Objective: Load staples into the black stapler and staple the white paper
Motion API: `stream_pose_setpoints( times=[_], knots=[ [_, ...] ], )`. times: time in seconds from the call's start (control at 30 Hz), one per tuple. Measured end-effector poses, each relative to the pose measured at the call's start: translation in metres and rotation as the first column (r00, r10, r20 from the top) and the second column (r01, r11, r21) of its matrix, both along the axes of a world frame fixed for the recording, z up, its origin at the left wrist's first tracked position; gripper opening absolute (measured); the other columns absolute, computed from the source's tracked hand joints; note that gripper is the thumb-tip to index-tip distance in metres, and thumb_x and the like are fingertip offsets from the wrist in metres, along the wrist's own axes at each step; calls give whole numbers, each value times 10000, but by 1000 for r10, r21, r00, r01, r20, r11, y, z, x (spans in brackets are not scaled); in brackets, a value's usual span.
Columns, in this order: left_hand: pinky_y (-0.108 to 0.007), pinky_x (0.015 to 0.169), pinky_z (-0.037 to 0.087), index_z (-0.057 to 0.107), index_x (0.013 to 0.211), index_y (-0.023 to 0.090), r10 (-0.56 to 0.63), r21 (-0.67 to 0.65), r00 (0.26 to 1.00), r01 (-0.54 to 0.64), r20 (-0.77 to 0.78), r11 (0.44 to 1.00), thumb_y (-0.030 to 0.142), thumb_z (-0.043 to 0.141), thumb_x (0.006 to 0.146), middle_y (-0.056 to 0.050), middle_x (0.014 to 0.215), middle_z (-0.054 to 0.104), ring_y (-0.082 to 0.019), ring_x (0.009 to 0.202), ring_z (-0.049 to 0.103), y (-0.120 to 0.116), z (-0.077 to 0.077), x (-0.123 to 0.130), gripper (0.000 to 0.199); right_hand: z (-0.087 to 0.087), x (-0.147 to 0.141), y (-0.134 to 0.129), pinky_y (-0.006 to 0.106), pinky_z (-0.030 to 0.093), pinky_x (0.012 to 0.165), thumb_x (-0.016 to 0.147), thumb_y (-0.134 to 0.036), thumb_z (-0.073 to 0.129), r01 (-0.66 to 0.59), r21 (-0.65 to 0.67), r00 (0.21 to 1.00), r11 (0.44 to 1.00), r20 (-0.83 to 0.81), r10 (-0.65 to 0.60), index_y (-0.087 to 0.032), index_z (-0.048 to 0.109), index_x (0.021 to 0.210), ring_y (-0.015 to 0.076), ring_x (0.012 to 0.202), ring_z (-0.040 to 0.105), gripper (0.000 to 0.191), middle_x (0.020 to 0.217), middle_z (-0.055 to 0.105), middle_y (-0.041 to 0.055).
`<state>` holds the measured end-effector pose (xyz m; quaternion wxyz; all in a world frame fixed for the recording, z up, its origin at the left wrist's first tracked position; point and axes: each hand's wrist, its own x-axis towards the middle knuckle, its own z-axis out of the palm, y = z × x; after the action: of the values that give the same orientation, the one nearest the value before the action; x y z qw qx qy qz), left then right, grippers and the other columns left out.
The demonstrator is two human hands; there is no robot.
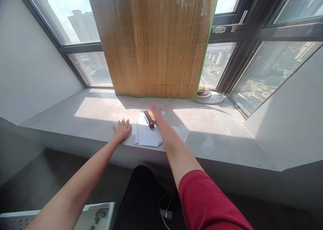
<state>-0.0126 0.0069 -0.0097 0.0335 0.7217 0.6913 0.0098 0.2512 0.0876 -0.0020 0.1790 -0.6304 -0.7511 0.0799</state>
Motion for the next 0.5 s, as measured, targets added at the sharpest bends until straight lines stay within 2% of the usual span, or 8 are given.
stream_pose_setpoints(
  times=[0.07,0.13,0.2,0.23,0.3,0.37,0.43,0.5],
  knots=[
    [-813,1306,199,280,1789,225,3,-2,1000,-3,9,1000,493,130,1112,-135,1884,163,-483,1724,133,0,0,0,744,8,9,0,462,354,1293,1181,-339,373,74,51,997,996,-29,-72,-193,487,1659,242,1596,406,513,1745,477,134],
    [-813,1307,193,279,1789,221,2,-4,1000,-2,18,1000,488,132,1110,-136,1884,161,-484,1724,129,0,1,0,744,17,34,-3,354,481,1122,1205,-352,224,181,41,983,983,-38,-179,-157,629,1518,213,1379,582,548,1548,657,147],
    [-813,1309,186,277,1789,217,2,-4,1000,-2,26,1000,486,133,1110,-135,1885,155,-484,1724,125,0,2,2,745,23,77,-13,311,526,899,1198,-347,150,301,-26,953,953,-14,-302,-89,763,1288,217,1084,687,671,1238,776,195],
    [-812,1311,183,278,1789,218,3,-3,1000,-3,30,1000,486,136,1109,-135,1885,156,-484,1725,124,0,2,2,744,26,104,-22,313,517,838,1192,-352,209,353,-62,935,933,9,-353,-72,795,1208,225,1001,699,649,1130,788,210],
    [-809,1314,176,282,1788,219,8,-1,999,-8,37,1000,487,143,1109,-136,1884,160,-482,1724,126,1,2,3,743,27,163,-47,339,502,828,1142,-337,427,455,-110,890,884,67,-450,-46,824,1133,261,989,723,492,1078,787,254],
    [-808,1316,167,287,1786,220,13,6,999,-13,47,1000,489,147,1109,-138,1883,166,-482,1723,129,2,1,3,741,23,215,-75,375,495,889,1084,-236,505,561,-121,827,819,132,-547,2,817,1169,313,1080,740,402,1149,770,330],
    [-809,1316,163,289,1785,218,14,12,998,-15,59,1000,490,147,1109,-142,1881,169,-483,1722,129,4,0,3,743,17,251,-100,404,491,938,1088,-222,478,628,-109,775,771,177,-607,25,807,1218,355,1168,739,431,1217,749,375],
    [-809,1317,159,292,1784,219,15,16,998,-16,68,1000,491,153,1107,-145,1880,175,-484,1722,128,4,-1,3,743,9,268,-113,402,494,944,1104,-260,462,658,-90,745,747,219,-630,5,814,1243,364,1208,743,461,1234,752,372]
  ],
)
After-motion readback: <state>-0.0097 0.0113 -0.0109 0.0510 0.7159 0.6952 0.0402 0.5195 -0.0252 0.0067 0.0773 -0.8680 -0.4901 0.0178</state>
